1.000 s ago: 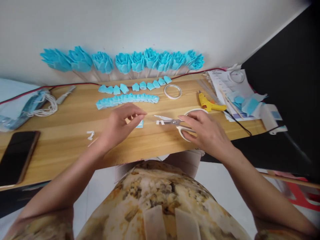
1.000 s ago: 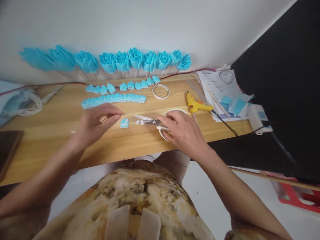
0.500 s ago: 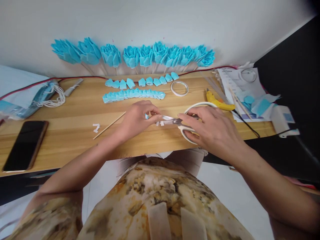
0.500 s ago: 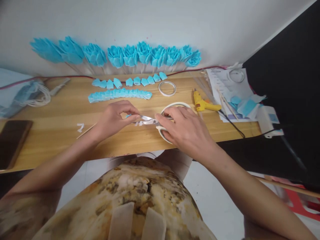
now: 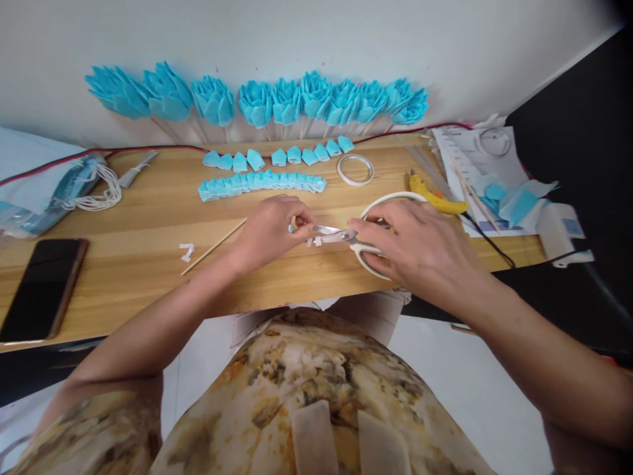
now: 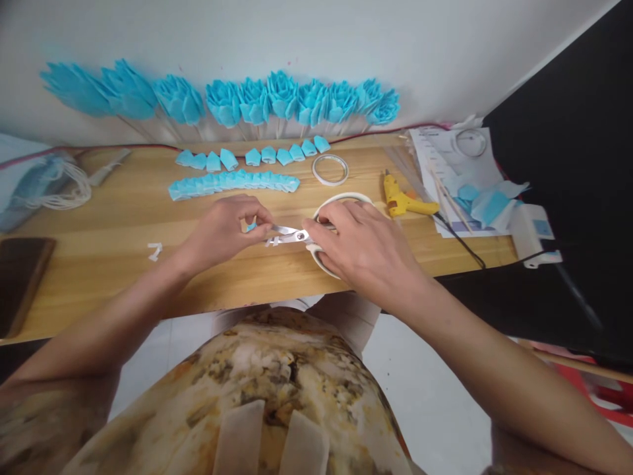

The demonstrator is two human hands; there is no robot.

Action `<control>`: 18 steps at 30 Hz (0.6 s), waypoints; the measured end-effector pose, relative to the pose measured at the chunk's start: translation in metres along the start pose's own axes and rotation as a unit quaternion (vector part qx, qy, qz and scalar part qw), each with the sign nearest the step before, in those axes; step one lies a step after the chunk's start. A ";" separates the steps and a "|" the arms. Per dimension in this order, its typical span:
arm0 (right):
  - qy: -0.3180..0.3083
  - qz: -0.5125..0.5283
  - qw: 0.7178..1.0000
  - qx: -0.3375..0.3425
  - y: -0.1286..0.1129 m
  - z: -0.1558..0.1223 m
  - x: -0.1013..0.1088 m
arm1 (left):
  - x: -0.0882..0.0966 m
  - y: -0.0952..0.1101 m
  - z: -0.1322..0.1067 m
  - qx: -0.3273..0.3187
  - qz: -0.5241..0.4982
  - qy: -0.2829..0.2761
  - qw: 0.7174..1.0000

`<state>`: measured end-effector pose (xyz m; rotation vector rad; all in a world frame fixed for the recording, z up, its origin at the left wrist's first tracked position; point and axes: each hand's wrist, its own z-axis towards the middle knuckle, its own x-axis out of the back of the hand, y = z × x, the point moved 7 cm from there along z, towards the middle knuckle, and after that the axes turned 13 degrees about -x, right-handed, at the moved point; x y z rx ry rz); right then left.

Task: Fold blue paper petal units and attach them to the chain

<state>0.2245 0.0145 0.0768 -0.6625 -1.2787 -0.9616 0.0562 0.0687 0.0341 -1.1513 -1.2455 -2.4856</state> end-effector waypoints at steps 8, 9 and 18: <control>0.017 -0.043 0.999 0.012 -0.001 -0.001 -0.004 | 0.001 -0.011 -0.003 0.017 -0.016 0.018 1.000; 0.024 -0.045 0.999 0.014 -0.001 -0.001 -0.004 | 0.004 -0.015 -0.003 0.029 -0.032 0.028 0.999; 0.009 -0.019 1.000 0.006 0.004 -0.001 -0.010 | 0.009 -0.011 -0.003 -0.054 -0.035 0.031 0.997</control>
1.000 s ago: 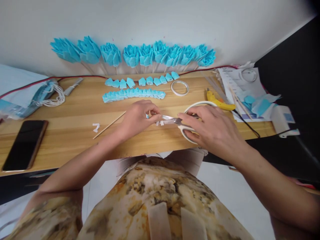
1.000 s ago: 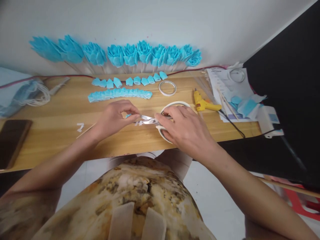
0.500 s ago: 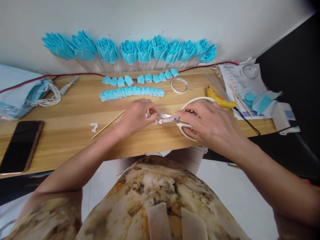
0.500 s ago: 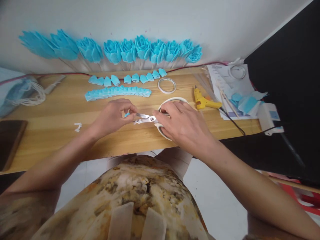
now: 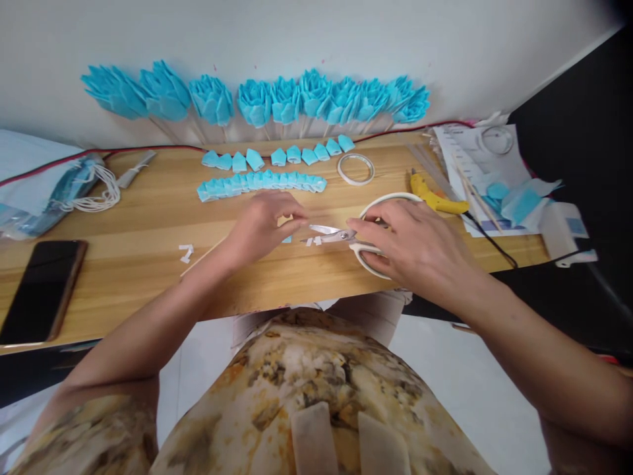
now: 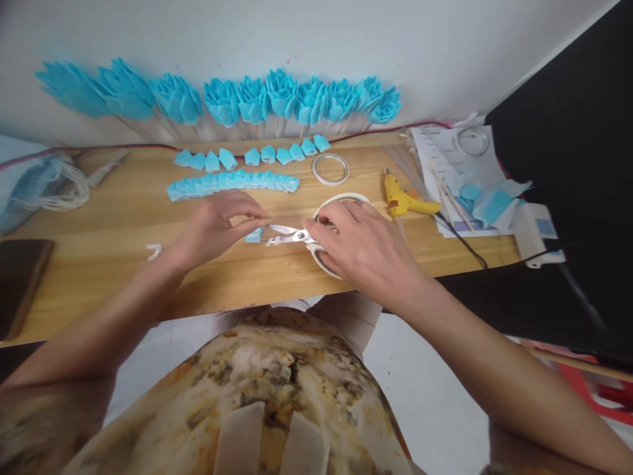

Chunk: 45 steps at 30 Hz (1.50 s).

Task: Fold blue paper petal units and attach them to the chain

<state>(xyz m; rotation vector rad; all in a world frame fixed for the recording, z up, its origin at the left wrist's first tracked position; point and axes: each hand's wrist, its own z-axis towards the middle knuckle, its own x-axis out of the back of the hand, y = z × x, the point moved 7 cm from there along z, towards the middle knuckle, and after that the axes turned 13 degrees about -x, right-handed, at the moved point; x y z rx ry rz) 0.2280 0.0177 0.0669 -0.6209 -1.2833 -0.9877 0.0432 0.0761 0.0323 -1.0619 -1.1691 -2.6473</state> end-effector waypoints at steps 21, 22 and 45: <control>-0.013 0.031 0.999 -0.012 0.004 0.002 -0.004 | 0.009 0.011 0.000 -0.059 0.224 0.018 0.973; -0.015 0.036 0.999 -0.015 0.007 0.001 -0.006 | 0.022 0.003 -0.004 -0.024 0.201 0.052 0.978; -0.077 0.129 0.884 -0.443 0.115 -0.048 -0.115 | 0.124 -0.084 -0.183 0.399 0.007 0.257 0.880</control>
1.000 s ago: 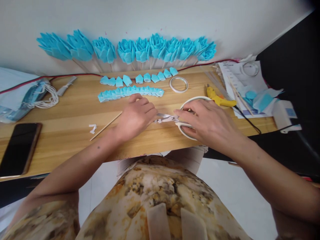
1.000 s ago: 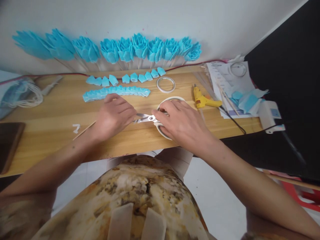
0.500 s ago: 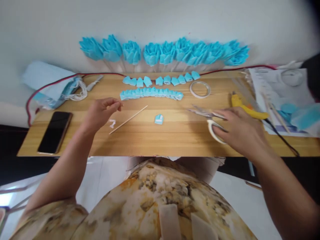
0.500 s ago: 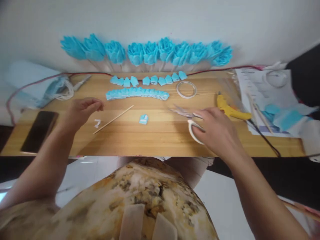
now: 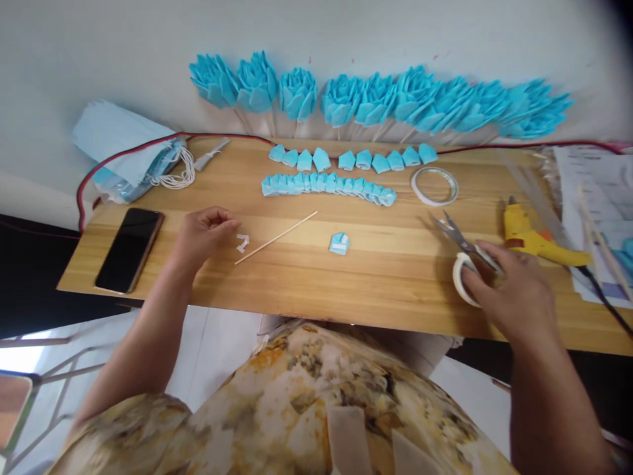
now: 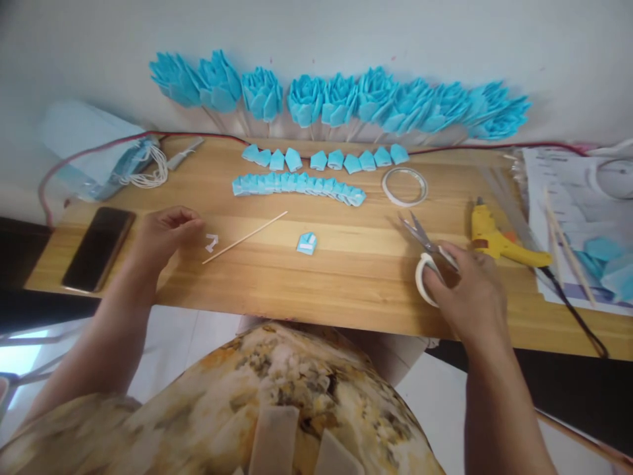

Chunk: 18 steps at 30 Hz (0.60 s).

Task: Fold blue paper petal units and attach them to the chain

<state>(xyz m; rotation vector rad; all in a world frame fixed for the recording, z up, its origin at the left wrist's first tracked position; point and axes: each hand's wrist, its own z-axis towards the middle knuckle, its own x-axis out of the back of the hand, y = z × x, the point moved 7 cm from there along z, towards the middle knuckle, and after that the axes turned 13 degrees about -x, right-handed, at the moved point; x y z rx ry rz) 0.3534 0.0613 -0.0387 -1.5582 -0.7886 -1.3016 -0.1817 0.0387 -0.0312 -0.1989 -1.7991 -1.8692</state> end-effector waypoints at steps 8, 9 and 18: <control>0.046 -0.064 0.995 0.069 -0.003 -0.001 -0.005 | 0.005 -0.005 -0.016 -0.046 0.122 -0.031 0.991; 0.059 -0.075 0.992 0.088 -0.005 -0.002 -0.005 | 0.005 -0.006 -0.018 -0.054 0.128 -0.031 0.990; 0.107 -0.066 0.978 0.169 -0.013 -0.008 0.001 | -0.005 0.002 -0.027 -0.172 0.143 -0.071 0.972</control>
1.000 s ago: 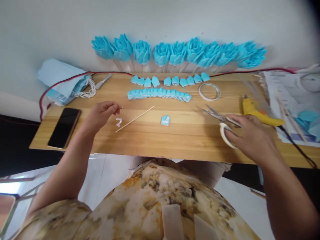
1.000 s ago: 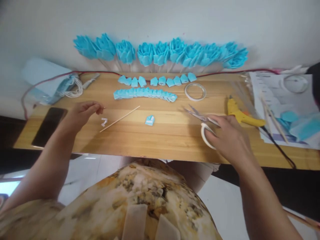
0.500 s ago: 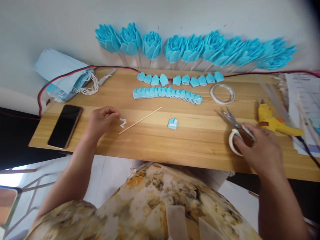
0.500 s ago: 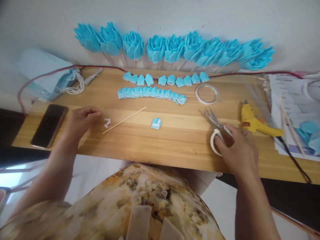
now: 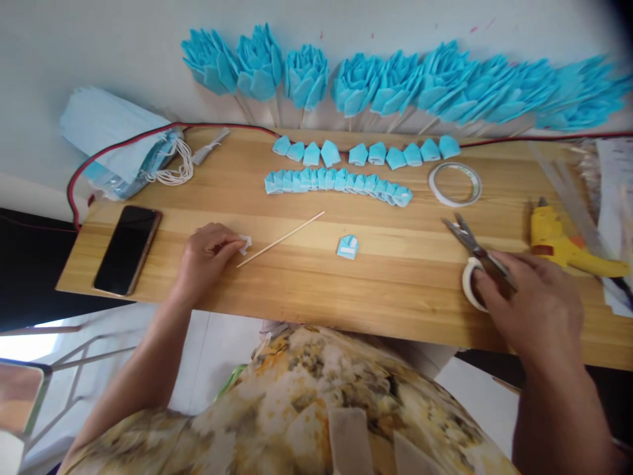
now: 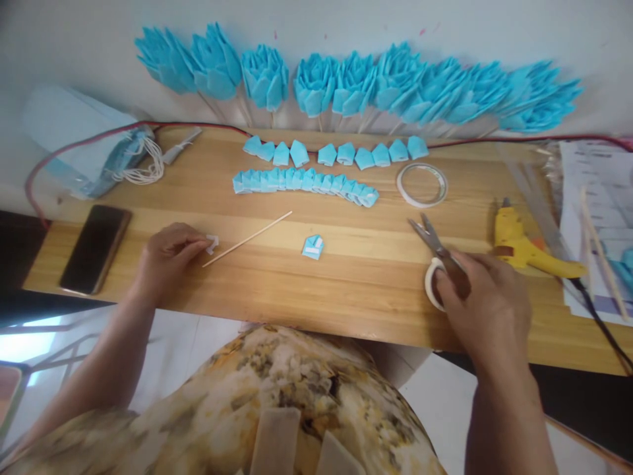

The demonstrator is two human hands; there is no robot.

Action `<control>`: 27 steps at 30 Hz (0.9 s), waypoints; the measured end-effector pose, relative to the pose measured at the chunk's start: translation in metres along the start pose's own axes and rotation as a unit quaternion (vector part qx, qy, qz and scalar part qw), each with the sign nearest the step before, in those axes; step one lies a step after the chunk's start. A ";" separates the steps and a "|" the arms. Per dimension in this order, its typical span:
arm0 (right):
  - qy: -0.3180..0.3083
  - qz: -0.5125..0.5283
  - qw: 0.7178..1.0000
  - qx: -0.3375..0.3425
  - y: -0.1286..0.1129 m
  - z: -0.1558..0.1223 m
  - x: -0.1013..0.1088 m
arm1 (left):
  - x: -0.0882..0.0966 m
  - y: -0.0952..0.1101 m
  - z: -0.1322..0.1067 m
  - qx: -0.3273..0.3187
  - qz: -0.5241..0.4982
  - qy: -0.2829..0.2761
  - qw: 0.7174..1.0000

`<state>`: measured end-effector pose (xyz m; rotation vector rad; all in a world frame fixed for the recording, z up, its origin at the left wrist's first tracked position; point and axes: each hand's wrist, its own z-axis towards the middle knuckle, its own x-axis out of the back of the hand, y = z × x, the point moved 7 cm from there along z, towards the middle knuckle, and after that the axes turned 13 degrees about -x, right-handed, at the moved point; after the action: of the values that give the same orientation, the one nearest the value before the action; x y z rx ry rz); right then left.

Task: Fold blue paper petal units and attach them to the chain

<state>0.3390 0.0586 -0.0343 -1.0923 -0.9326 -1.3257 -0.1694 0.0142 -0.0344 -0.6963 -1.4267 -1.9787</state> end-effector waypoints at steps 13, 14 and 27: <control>0.008 0.049 0.996 0.070 -0.021 -0.004 0.016 | -0.010 0.013 -0.016 -0.134 0.000 -0.083 0.988; 0.007 0.053 0.996 0.075 -0.023 -0.004 0.017 | -0.010 0.014 -0.018 -0.150 -0.002 -0.091 0.984; 0.022 0.089 0.991 0.097 -0.033 -0.009 0.022 | 0.015 0.013 -0.049 0.003 -0.029 -0.021 0.999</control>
<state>0.3062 0.0459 -0.0126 -0.9687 -0.8906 -1.0851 -0.1739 -0.0386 -0.0292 -0.7049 -1.4919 -2.0141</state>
